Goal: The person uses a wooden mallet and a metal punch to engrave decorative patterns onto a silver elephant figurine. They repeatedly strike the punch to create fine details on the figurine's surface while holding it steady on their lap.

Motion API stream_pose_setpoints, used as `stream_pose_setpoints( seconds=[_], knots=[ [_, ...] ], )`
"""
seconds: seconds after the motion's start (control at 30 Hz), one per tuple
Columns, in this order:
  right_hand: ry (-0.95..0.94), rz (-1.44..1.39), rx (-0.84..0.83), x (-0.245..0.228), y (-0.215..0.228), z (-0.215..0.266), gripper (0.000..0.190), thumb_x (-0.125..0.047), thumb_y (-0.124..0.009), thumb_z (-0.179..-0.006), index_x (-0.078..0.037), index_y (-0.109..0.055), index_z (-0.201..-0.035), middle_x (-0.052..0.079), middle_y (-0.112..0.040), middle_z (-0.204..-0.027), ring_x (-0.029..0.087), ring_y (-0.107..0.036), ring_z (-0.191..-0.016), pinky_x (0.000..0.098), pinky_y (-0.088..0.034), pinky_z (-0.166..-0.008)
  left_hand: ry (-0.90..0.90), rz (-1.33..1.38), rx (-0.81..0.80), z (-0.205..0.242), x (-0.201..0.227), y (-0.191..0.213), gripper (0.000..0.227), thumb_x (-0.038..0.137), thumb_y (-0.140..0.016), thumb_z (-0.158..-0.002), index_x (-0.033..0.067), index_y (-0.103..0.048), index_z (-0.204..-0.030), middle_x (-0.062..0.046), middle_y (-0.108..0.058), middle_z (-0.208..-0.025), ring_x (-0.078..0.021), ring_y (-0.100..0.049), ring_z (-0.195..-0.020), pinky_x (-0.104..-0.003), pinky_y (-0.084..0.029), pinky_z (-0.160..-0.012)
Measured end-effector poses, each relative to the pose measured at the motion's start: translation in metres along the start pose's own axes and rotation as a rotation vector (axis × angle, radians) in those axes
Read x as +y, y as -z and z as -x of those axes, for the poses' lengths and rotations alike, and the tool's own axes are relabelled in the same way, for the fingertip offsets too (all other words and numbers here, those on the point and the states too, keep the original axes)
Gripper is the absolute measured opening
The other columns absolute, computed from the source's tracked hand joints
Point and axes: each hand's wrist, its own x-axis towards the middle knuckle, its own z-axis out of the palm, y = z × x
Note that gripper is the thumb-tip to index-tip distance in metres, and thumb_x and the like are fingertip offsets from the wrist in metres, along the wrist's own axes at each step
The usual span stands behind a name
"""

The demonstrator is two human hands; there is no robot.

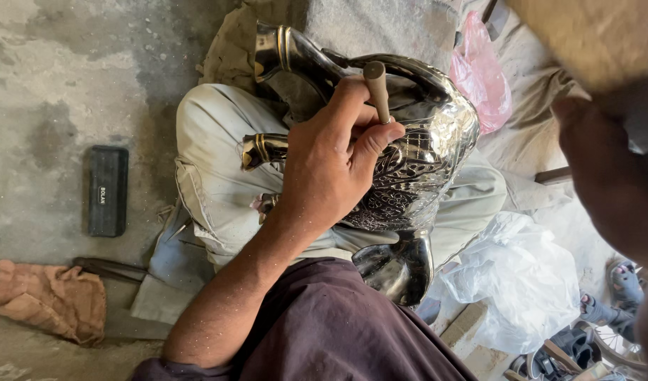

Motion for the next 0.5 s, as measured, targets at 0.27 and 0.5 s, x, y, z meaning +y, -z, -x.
stream_pose_setpoints(
  seconds=[0.27,0.5],
  knots=[
    [0.196,0.160,-0.012,-0.028,0.014,-0.030,0.029,0.005,-0.064,-0.096,0.008,-0.055,-0.124,0.019,-0.065,-0.094,0.025,-0.068,-0.079,0.0336,-0.055,-0.066,0.069,0.006,-0.037,-0.001,0.004,0.002,0.024,0.018,-0.071,-0.105,0.0060,-0.054,-0.117,-0.003,-0.074,-0.087,-0.0114,-0.074,-0.076,-0.026,-0.056,-0.060],
    [0.275,0.232,-0.024,-0.043,0.027,-0.038,0.034,0.011,-0.061,-0.094,0.010,-0.052,-0.127,0.023,-0.064,-0.094,0.029,-0.069,-0.078,0.0351,-0.055,-0.063,0.086,0.006,-0.064,-0.005,0.006,0.004,0.025,0.017,-0.072,-0.104,0.0064,-0.053,-0.115,-0.005,-0.073,-0.085,-0.0139,-0.075,-0.073,-0.028,-0.055,-0.058]
  ],
)
